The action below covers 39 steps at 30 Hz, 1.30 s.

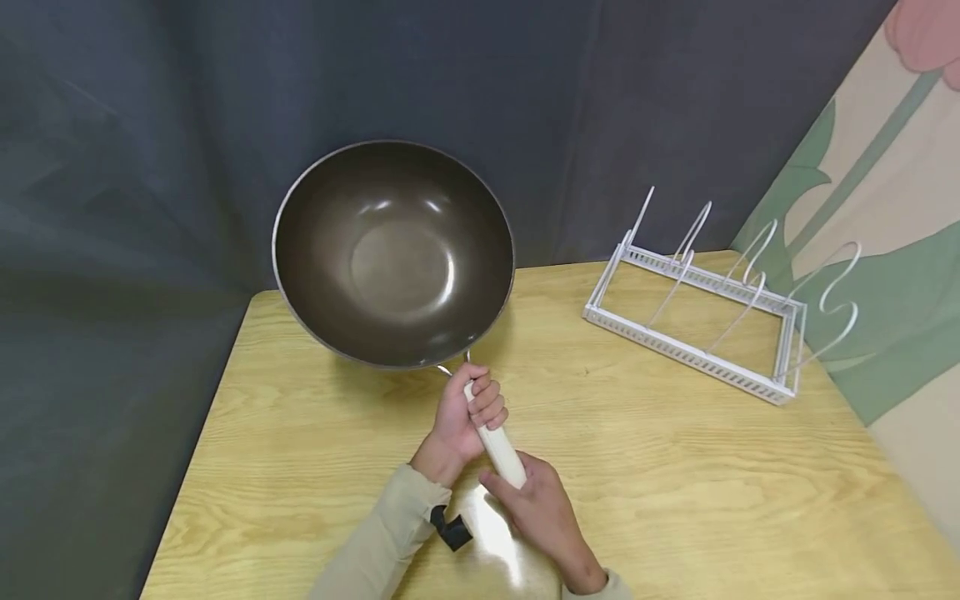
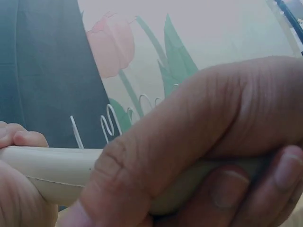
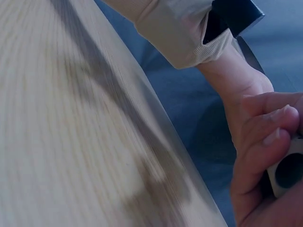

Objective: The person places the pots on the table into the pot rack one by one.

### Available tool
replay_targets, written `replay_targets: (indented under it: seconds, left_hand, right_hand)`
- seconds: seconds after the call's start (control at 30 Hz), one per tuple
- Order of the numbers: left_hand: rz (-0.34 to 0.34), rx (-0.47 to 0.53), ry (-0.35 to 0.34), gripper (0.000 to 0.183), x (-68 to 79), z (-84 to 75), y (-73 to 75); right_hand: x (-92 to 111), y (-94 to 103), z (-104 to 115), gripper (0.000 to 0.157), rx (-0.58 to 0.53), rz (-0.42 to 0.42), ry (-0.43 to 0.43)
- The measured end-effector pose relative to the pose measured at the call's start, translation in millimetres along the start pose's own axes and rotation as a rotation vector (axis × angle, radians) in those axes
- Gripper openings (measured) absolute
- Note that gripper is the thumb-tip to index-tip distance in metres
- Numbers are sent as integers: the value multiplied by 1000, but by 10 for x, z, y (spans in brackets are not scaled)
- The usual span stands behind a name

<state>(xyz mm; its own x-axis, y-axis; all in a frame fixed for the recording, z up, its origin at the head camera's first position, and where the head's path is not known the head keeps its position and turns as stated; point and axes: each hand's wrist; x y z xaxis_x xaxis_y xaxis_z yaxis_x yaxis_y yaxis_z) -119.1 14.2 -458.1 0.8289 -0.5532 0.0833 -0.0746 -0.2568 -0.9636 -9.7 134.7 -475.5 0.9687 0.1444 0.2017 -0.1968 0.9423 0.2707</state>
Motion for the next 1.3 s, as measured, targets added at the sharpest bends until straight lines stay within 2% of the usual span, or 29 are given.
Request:
replay_targets:
  seconds: [0.23,0.43,0.67,0.97,1.1,1.3]
  left_hand:
    - [-7,-52,79,36,-67,27,-53]
    - [-36,-99,134,35,-148,141,-119]
    - [-81,-144,95,32,-233,161,-237]
    - [-37,-192,133,33,-322,68,-365]
    - [-23,-225,131,32,-351,73,-406]
    - [-39,-265,103,30,-385,105,-461]
  right_hand:
    - [33,-17,-1,30,-54,-28,-50]
    - [88,47,-40,28,-74,-65,-104]
    - [51,120,-12,30,-86,-67,-80]
    - [-44,84,49,26,-143,-126,-43]
    - [-54,64,65,24,-161,-163,-24]
    - [-51,63,84,18,-223,-167,21]
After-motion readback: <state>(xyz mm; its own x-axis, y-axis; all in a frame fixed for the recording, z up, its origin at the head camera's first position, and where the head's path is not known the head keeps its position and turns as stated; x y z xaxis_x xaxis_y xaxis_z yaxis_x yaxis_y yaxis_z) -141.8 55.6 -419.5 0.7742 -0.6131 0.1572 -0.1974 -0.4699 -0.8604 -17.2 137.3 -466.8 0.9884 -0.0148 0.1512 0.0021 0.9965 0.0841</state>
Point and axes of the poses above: each hand's wrist, its own x-axis away from the middle knuckle, its own y-axis out of the back of the hand, z = x × y, and after that the axes turned 12 degrees about x, right-handed
